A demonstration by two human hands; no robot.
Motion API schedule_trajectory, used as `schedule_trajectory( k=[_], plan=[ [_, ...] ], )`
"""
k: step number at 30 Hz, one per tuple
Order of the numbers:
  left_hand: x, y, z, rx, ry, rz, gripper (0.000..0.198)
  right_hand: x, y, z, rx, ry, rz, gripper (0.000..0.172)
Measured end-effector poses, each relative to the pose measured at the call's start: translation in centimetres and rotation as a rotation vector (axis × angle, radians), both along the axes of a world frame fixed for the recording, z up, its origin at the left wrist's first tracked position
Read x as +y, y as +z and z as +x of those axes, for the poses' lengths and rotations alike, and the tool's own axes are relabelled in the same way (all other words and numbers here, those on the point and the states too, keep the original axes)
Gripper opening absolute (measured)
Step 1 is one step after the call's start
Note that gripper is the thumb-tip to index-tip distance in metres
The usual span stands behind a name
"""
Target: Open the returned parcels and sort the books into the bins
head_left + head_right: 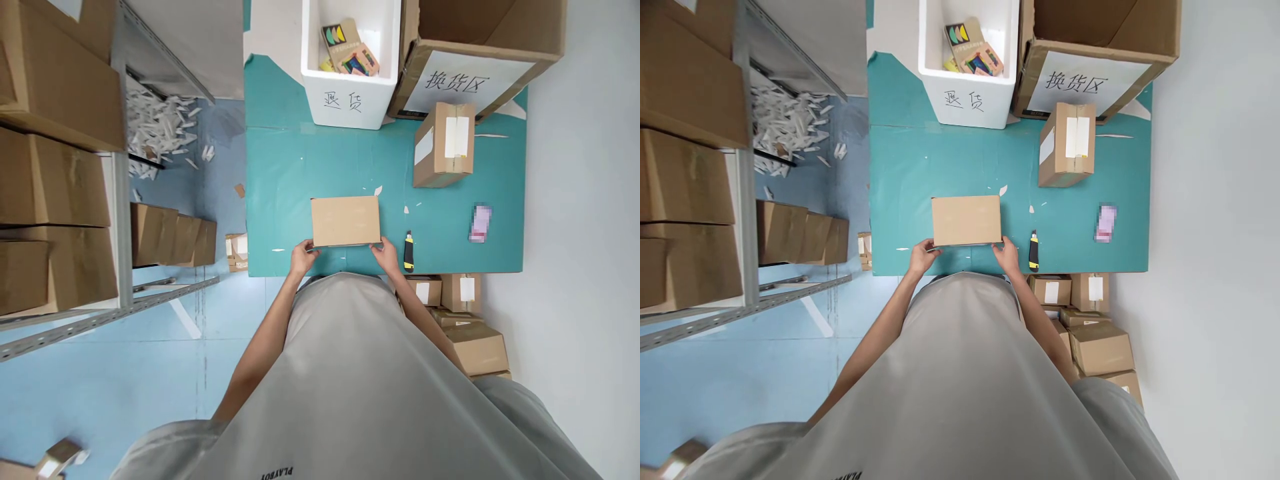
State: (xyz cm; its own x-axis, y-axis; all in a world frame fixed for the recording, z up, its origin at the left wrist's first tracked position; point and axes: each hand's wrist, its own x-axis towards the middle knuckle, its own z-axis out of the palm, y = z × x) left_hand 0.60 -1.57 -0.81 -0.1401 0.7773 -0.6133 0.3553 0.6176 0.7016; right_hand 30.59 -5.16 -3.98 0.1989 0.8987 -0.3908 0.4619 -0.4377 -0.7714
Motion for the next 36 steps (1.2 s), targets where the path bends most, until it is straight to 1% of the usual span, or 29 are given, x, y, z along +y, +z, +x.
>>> schedule_trajectory(
  k=[3, 6, 9, 12, 14, 16, 18, 21, 23, 25, 26, 28, 30, 32, 34, 36],
  plan=[
    [0.3, 1.4, -0.2, -0.028, 0.059, 0.060, 0.040, 0.7, 2.1, 0.3, 0.026, -0.055, 0.050, 0.036],
    [0.6, 2.9, -0.3, -0.059, 0.107, 0.162, 0.042, 1.5, 4.4, 0.7, 0.040, -0.057, 0.150, 0.046],
    [1.0, 3.6, -0.3, -0.049, 0.096, 0.212, 0.044, 2.3, 5.7, 0.9, 0.050, -0.035, 0.138, 0.049],
    [1.4, 3.4, -0.2, -0.045, 0.062, 0.212, 0.053, 2.6, 5.6, 0.5, 0.047, 0.019, 0.075, 0.047],
    [1.7, 2.9, -0.2, -0.015, 0.027, 0.200, 0.057, 2.7, 5.2, 0.1, 0.021, 0.066, 0.054, 0.051],
    [2.1, 2.5, 0.0, 0.055, -0.013, 0.204, 0.055, 2.7, 4.8, -0.3, -0.022, 0.108, 0.041, 0.058],
    [2.5, 2.4, 0.4, 0.171, -0.041, 0.250, 0.053, 2.9, 4.6, -0.3, -0.052, 0.152, 0.020, 0.060],
    [3.5, 2.7, 1.8, 0.324, -0.074, 0.391, 0.057, 3.8, 4.7, 0.8, -0.047, 0.197, 0.001, 0.052],
    [4.4, 3.1, 3.4, 0.347, -0.122, 0.479, 0.058, 4.8, 4.8, 2.4, -0.061, 0.176, 0.033, 0.051],
    [5.5, 3.6, 5.5, 0.330, -0.201, 0.542, 0.054, 6.4, 5.1, 4.7, -0.137, 0.102, 0.093, 0.059],
    [6.1, 3.9, 6.7, 0.315, -0.248, 0.568, 0.052, 7.4, 5.2, 6.0, -0.193, 0.047, 0.117, 0.067],
    [7.6, 4.4, 9.6, 0.278, -0.343, 0.612, 0.050, 9.9, 5.5, 9.0, -0.313, -0.088, 0.121, 0.090],
    [9.2, 4.9, 13.2, 0.242, -0.424, 0.639, 0.049, 13.0, 5.6, 11.9, -0.401, -0.229, 0.073, 0.118],
    [11.0, 5.4, 17.3, 0.210, -0.486, 0.648, 0.050, 16.3, 5.6, 14.3, -0.449, -0.333, 0.023, 0.139],
    [12.5, 5.9, 21.6, 0.178, -0.545, 0.653, 0.052, 19.4, 5.5, 15.8, -0.468, -0.379, -0.013, 0.150],
    [13.4, 6.4, 25.2, 0.151, -0.596, 0.665, 0.052, 21.7, 5.3, 16.5, -0.466, -0.377, -0.064, 0.153]
  ],
)
